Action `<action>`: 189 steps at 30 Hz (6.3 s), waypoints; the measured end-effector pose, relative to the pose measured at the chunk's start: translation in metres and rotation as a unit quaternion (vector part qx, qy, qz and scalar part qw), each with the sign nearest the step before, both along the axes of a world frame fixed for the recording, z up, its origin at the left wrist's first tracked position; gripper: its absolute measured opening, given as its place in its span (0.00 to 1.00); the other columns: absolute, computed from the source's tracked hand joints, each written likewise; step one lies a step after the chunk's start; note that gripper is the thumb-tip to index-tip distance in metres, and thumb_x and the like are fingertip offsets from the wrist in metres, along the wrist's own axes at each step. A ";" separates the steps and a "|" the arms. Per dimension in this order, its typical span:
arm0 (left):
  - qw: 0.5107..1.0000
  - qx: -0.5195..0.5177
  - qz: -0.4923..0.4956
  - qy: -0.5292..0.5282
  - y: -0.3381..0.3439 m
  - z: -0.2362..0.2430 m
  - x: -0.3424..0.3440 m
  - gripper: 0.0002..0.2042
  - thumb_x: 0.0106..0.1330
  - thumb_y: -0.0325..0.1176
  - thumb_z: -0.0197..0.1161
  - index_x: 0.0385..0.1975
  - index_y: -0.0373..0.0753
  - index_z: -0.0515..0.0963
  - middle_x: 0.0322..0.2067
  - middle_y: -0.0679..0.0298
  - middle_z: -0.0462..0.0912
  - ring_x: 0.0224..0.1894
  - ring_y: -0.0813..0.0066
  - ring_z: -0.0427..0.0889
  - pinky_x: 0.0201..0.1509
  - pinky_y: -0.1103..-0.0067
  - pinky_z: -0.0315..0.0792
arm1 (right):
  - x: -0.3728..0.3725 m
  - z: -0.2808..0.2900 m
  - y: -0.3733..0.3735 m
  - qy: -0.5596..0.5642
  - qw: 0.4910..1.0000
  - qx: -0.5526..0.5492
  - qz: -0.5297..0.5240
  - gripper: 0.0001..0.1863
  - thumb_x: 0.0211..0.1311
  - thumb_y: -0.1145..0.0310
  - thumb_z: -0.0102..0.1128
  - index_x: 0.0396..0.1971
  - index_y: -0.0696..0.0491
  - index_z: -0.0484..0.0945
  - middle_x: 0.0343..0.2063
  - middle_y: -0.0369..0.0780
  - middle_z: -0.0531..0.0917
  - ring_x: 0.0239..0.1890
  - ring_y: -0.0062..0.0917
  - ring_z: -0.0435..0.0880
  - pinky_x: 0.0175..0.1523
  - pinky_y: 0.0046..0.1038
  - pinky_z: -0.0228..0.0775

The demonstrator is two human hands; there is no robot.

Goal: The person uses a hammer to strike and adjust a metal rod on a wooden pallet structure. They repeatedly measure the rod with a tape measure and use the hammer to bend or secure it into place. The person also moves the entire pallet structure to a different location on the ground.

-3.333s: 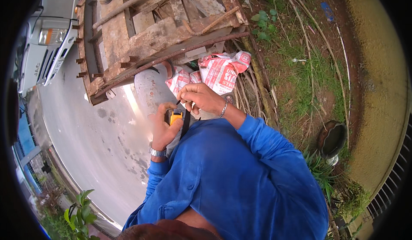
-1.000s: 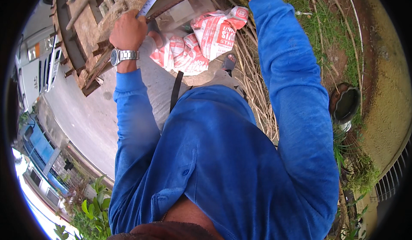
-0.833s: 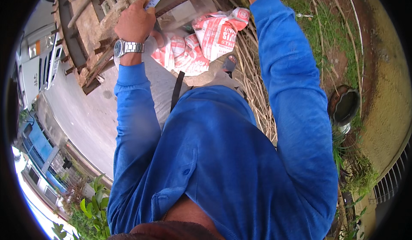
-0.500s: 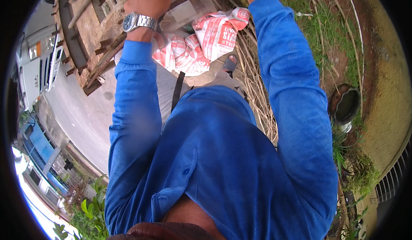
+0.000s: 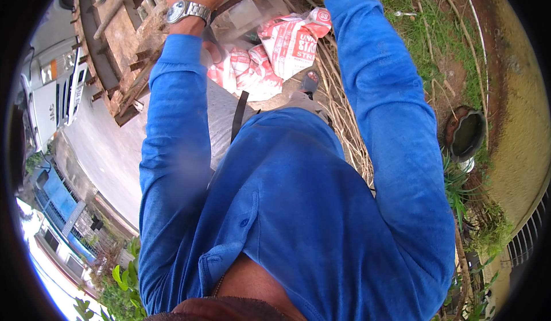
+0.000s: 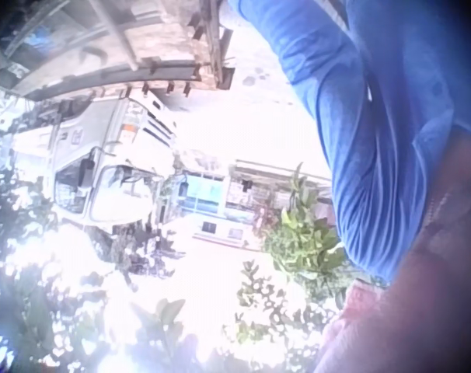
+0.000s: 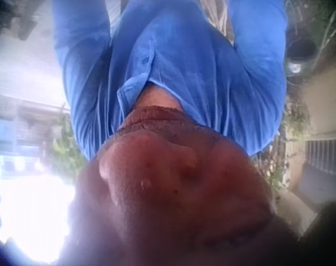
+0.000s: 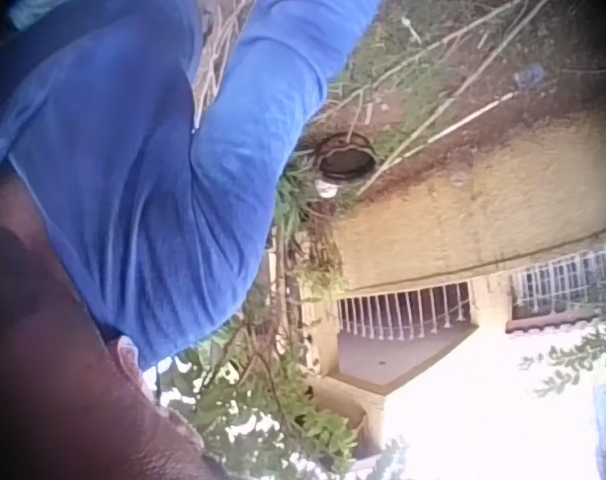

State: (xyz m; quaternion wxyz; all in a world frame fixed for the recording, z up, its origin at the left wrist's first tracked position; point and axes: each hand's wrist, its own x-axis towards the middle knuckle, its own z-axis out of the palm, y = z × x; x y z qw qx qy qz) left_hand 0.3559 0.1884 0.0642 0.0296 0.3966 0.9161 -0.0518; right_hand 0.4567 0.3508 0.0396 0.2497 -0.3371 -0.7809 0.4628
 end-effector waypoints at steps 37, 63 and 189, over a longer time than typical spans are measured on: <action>0.999 0.047 -0.011 0.006 -0.002 -0.010 -0.004 0.09 0.59 0.36 0.58 0.30 0.43 0.86 0.33 0.51 0.87 0.39 0.53 0.87 0.44 0.59 0.78 | 0.014 -0.055 -0.082 0.187 0.958 0.214 -0.038 0.05 0.58 0.72 0.65 0.31 0.57 0.84 0.30 0.45 0.85 0.34 0.41 0.85 0.40 0.36 0.77; 0.999 0.052 -0.014 0.005 -0.002 -0.009 -0.003 0.08 0.57 0.35 0.60 0.30 0.46 0.86 0.32 0.54 0.87 0.38 0.55 0.87 0.43 0.60 0.77 | 0.007 -0.052 -0.080 0.178 0.953 0.243 -0.042 0.02 0.56 0.73 0.64 0.25 0.55 0.80 0.25 0.44 0.81 0.31 0.42 0.82 0.36 0.37 0.76; 0.474 0.756 0.252 -0.375 -0.209 -0.044 0.076 0.05 0.78 0.31 0.45 0.38 0.40 0.61 0.17 0.70 0.63 0.17 0.86 0.59 0.18 0.83 0.57 | 0.137 -0.027 -0.189 -0.011 0.941 -0.284 0.186 0.09 0.67 0.70 0.64 0.40 0.60 0.79 0.31 0.34 0.82 0.29 0.13 0.77 0.34 0.17 0.72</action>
